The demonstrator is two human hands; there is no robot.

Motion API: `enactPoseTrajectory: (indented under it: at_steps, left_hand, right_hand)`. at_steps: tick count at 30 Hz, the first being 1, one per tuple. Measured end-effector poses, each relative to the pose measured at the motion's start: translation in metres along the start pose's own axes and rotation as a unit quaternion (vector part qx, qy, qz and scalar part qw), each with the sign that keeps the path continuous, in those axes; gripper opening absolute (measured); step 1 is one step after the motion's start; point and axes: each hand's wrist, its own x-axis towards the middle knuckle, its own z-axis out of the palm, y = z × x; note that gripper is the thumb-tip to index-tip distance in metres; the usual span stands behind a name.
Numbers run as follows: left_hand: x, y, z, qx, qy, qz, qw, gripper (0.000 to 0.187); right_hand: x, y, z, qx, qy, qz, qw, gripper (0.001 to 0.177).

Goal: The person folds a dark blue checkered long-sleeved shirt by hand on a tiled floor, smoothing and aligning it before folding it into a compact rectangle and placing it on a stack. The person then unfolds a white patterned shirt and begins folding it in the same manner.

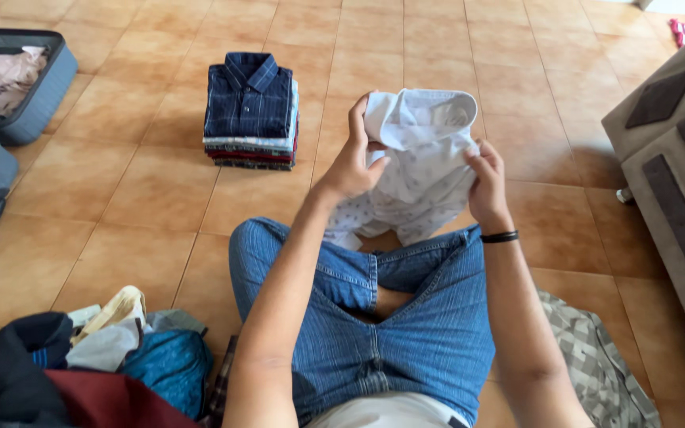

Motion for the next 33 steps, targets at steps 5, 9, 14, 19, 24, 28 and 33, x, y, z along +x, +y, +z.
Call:
enactPoseTrajectory:
  at_steps: [5, 9, 14, 19, 24, 28, 33]
  left_hand:
    - [0.004, -0.007, -0.002, 0.307, 0.085, -0.067, 0.945, 0.094]
    - [0.01, -0.018, -0.011, 0.358, 0.111, -0.149, 0.915, 0.068]
    - [0.022, -0.036, -0.026, 0.396, 0.174, -0.109, 0.895, 0.024]
    - [0.036, -0.063, -0.036, 0.358, 0.199, -0.08, 0.909, 0.025]
    - [0.032, -0.101, -0.04, 0.141, 0.126, -0.174, 0.966, 0.023]
    - [0.03, -0.116, -0.035, 0.154, 0.108, -0.235, 0.954, 0.034]
    - [0.047, -0.096, -0.034, 0.199, 0.086, -0.132, 0.967, 0.035]
  right_hand:
    - [0.017, -0.04, 0.021, 0.02, -0.06, 0.013, 0.998, 0.01]
    - [0.021, -0.065, 0.036, 0.034, -0.114, 0.025, 0.993, 0.011]
    - [0.027, -0.056, 0.04, -0.164, -0.156, 0.083, 0.971, 0.04]
    - [0.035, -0.011, 0.02, -0.428, -0.01, 0.047, 0.902, 0.015]
    - [0.059, -0.009, -0.01, -0.301, 0.035, -0.131, 0.944, 0.004]
    - [0.071, -0.03, -0.005, -0.164, 0.056, -0.039, 0.984, 0.011]
    - [0.081, -0.068, 0.006, 0.07, 0.056, 0.018, 0.996, 0.015]
